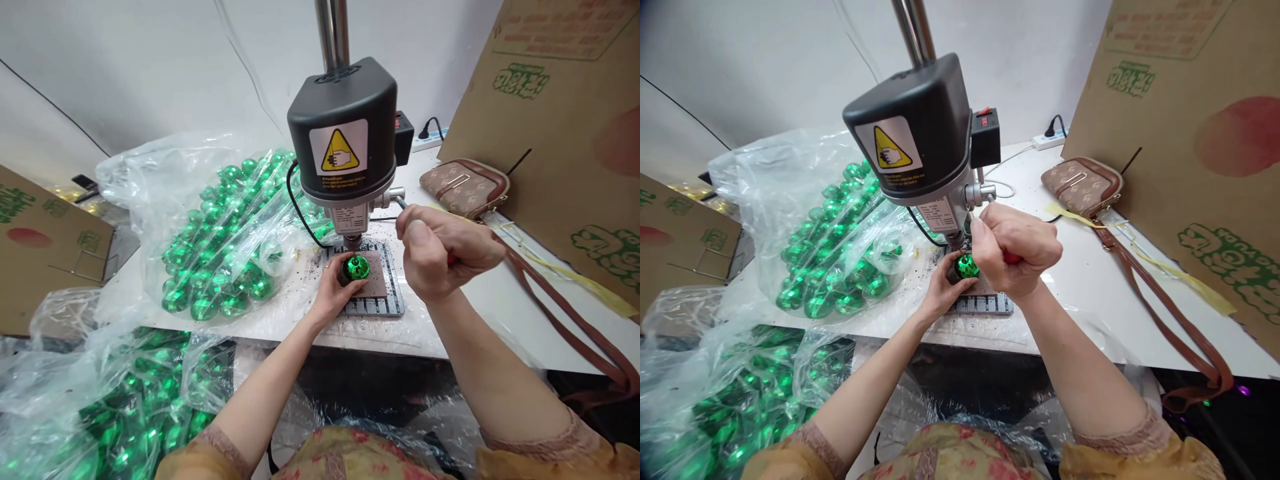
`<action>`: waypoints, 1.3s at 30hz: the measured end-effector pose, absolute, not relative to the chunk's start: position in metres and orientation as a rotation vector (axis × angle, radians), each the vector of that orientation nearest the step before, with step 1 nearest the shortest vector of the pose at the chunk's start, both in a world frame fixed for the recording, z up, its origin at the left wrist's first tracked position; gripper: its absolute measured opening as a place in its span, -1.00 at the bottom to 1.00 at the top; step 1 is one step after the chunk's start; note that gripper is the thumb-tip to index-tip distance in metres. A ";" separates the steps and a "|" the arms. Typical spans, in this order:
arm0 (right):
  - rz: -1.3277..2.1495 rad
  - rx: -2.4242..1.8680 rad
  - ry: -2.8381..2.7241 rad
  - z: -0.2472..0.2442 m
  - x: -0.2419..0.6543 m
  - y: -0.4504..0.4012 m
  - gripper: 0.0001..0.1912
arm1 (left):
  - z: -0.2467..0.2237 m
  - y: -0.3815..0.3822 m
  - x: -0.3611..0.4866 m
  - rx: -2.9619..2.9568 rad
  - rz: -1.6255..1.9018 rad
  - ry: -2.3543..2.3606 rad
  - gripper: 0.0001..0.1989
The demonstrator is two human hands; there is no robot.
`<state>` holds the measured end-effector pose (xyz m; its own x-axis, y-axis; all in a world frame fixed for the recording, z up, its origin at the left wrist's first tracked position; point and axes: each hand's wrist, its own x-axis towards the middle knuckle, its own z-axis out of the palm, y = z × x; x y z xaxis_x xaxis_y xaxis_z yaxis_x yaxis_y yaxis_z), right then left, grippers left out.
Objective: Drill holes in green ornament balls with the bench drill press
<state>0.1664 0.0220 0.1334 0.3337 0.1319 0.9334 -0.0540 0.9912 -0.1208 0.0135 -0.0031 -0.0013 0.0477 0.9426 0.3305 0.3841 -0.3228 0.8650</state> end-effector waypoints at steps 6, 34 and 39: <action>0.089 -0.057 -1.254 0.127 0.169 0.024 -0.54 | -0.003 -0.003 0.014 1.744 1.270 1.335 -0.43; 0.346 -0.263 -1.098 0.179 0.165 0.031 -0.55 | -0.079 -0.148 -0.012 2.762 0.238 1.207 -0.57; 0.319 -0.294 -1.072 0.178 0.165 0.030 -0.58 | -0.031 -0.122 -0.030 2.750 0.981 0.909 -0.77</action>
<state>0.1651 0.0304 0.1779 0.4412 0.3930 0.8068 -0.1114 0.9160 -0.3853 -0.0302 -0.1219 -0.0311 0.6181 0.5608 0.5509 0.5071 -0.8199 0.2656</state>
